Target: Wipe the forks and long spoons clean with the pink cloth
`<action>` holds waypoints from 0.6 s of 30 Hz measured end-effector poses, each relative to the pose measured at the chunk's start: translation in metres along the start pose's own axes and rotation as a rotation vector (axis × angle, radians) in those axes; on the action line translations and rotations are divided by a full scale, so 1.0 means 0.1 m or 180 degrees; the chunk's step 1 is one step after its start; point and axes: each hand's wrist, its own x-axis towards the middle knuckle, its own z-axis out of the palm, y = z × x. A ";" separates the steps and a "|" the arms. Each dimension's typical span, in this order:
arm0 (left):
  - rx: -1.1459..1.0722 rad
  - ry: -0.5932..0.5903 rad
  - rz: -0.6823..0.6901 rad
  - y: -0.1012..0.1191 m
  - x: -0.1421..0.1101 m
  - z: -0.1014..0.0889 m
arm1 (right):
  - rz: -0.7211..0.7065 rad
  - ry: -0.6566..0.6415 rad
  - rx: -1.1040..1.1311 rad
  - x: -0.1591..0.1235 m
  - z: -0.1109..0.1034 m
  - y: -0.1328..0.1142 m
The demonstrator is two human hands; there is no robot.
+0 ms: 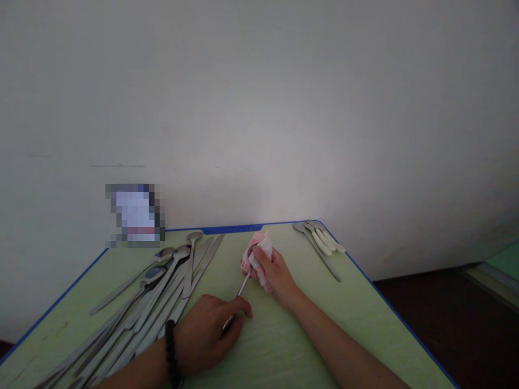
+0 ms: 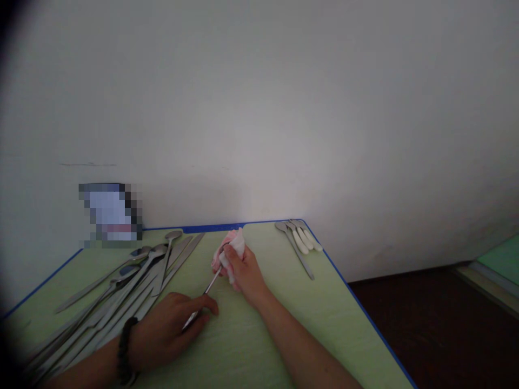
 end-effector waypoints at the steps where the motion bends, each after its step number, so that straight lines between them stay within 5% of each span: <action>1: 0.0001 0.0000 -0.0013 0.00 0.00 0.00 | 0.0008 0.0003 -0.0004 0.00 0.00 0.00; 18: 0.0040 0.0012 0.0029 0.00 0.01 -0.01 | 0.0133 0.0108 -0.0055 0.00 -0.02 0.04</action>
